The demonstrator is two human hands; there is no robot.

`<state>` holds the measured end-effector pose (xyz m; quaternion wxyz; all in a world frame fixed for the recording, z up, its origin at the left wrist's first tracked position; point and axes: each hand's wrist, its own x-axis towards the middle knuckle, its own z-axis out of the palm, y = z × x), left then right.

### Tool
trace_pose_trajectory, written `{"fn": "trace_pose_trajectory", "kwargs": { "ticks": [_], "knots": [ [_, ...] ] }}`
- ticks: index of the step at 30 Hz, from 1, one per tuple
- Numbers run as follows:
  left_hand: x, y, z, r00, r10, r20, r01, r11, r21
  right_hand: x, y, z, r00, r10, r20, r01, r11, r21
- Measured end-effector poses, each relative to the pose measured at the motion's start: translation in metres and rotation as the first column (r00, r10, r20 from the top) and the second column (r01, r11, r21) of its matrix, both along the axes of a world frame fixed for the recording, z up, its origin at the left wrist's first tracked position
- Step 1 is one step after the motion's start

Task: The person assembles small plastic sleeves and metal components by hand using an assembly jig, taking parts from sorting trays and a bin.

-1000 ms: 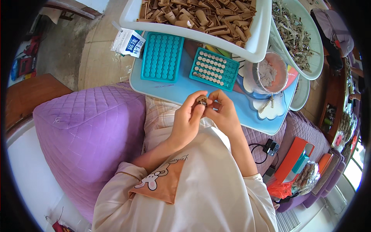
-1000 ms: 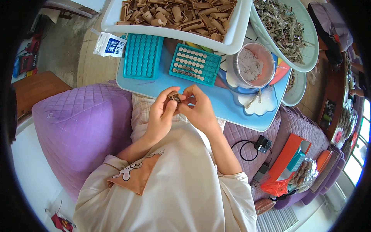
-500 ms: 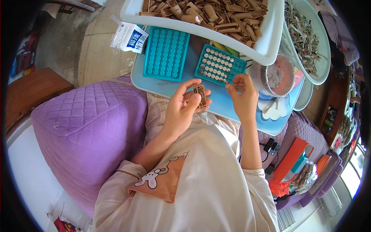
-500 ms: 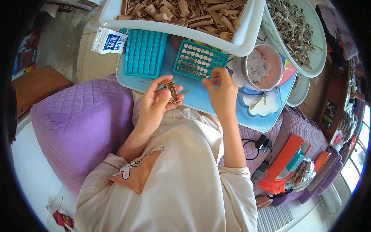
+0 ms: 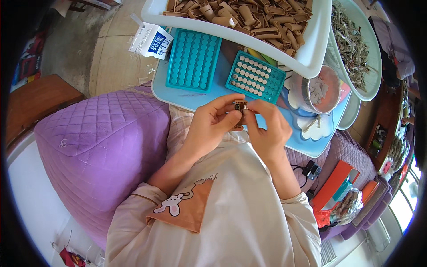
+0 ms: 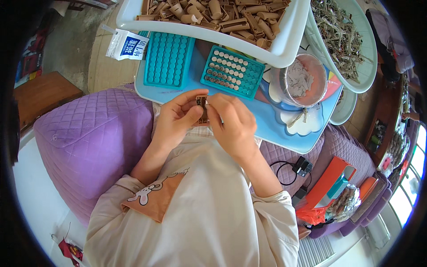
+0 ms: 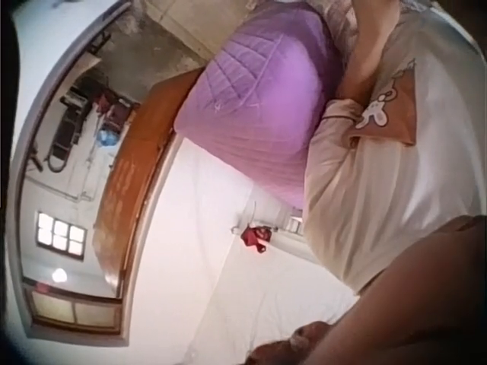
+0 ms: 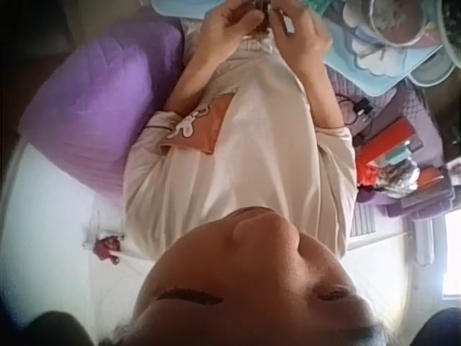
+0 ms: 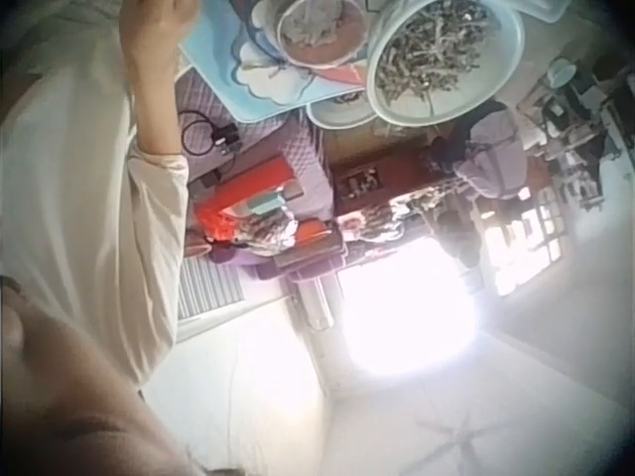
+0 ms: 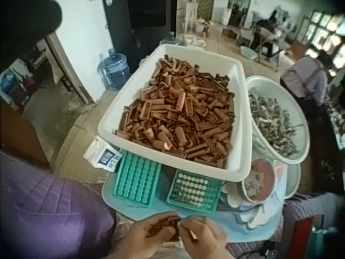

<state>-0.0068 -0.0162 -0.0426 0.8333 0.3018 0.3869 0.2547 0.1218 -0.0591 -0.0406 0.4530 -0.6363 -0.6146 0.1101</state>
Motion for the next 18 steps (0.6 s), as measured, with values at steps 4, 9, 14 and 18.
{"fn": "trace_pose_trajectory", "kwargs": {
  "ticks": [4,9,14,18],
  "knots": [
    [0.005,-0.004,-0.011,1.0,0.009,0.01,-0.009,0.999,0.034,0.001,-0.001,-0.003,0.997,0.057,0.049,-0.056,0.998,-0.017],
    [0.003,-0.008,-0.021,1.0,-0.01,-0.011,0.009,1.0,-0.009,0.004,-0.01,-0.012,0.968,0.05,-0.247,-0.105,0.971,-0.213],
    [-0.001,-0.005,-0.023,0.996,-0.014,-0.086,0.022,0.996,0.084,0.028,-0.004,-0.042,0.868,-0.372,-0.329,0.233,0.89,-0.392],
    [-0.001,-0.004,-0.018,0.996,-0.024,-0.087,0.03,0.997,0.071,0.038,-0.001,-0.058,0.948,-0.319,0.017,0.292,0.845,-0.448]
  ]
}}
